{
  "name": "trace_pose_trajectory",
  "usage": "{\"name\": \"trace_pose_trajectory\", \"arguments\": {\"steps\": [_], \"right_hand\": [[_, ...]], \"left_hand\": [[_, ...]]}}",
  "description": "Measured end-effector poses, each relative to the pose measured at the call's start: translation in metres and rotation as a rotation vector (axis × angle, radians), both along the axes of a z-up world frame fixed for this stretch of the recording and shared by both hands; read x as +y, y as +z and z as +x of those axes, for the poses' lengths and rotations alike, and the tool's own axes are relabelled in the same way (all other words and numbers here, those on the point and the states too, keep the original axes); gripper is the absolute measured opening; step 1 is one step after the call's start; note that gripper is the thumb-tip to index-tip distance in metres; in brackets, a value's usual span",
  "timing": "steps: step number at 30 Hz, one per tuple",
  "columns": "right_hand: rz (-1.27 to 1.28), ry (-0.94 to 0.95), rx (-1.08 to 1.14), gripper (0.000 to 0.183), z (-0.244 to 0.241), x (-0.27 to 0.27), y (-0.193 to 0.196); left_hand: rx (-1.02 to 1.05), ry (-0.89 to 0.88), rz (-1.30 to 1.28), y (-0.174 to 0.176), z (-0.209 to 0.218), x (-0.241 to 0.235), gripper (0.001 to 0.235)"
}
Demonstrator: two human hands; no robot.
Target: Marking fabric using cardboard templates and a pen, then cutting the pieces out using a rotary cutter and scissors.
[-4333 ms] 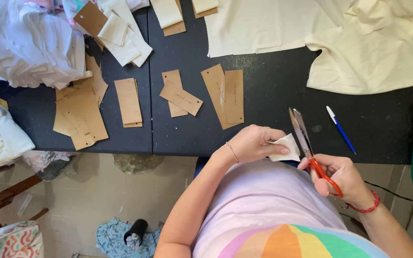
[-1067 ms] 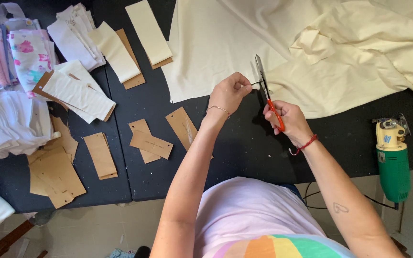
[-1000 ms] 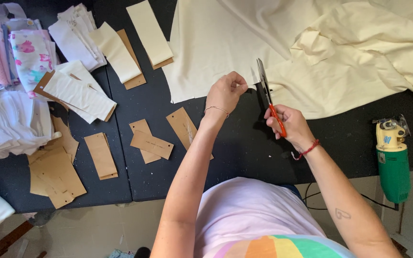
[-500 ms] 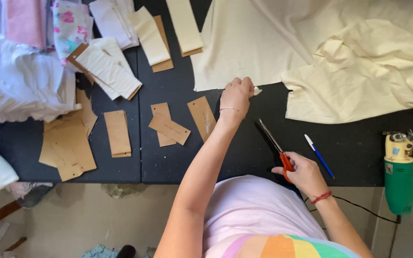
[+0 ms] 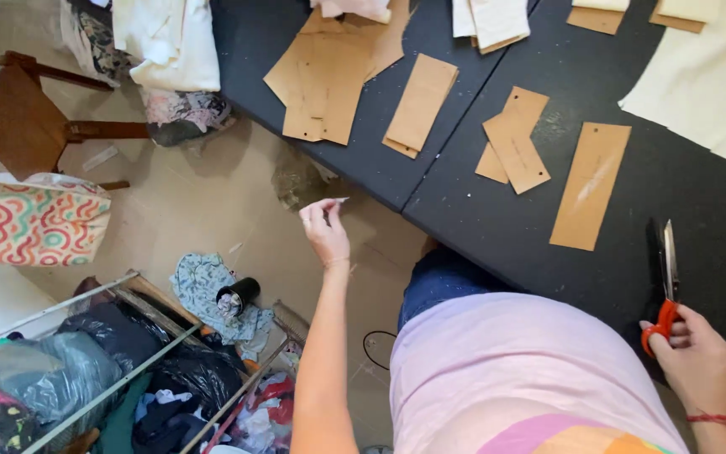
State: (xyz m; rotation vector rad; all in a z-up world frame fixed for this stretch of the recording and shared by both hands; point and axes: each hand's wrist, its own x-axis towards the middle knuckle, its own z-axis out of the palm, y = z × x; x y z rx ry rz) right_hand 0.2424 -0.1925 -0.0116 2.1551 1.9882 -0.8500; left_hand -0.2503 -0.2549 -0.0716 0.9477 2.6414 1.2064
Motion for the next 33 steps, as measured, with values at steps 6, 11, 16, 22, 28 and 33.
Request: {"name": "trace_pose_trajectory", "arguments": {"steps": [6, 11, 16, 22, 28, 33], "right_hand": [[-0.031, 0.152, -0.083, 0.037, -0.023, 0.000, 0.031], [0.171, 0.210, 0.004, 0.045, -0.004, -0.025, 0.019], [0.289, 0.179, -0.044, 0.042, -0.021, -0.021, 0.029], [0.230, 0.124, -0.038, 0.040, -0.006, -0.016, 0.022], [0.340, -0.624, 0.345, 0.028, 0.044, 0.024, 0.022], [0.355, -2.003, 1.424, 0.015, 0.106, 0.072, 0.013]], "left_hand": [[0.026, 0.394, -0.191, -0.059, -0.040, -0.023, 0.031], [-0.031, 0.319, 0.024, -0.003, 0.000, 0.002, 0.026], [0.035, 0.145, 0.268, 0.071, 0.042, 0.087, 0.009], [-0.104, -0.613, 0.372, 0.118, 0.127, 0.185, 0.005], [-0.641, -0.875, -0.016, 0.076, 0.227, 0.257, 0.034], [-0.490, -0.613, -0.425, 0.075, 0.272, 0.306, 0.060]]}}
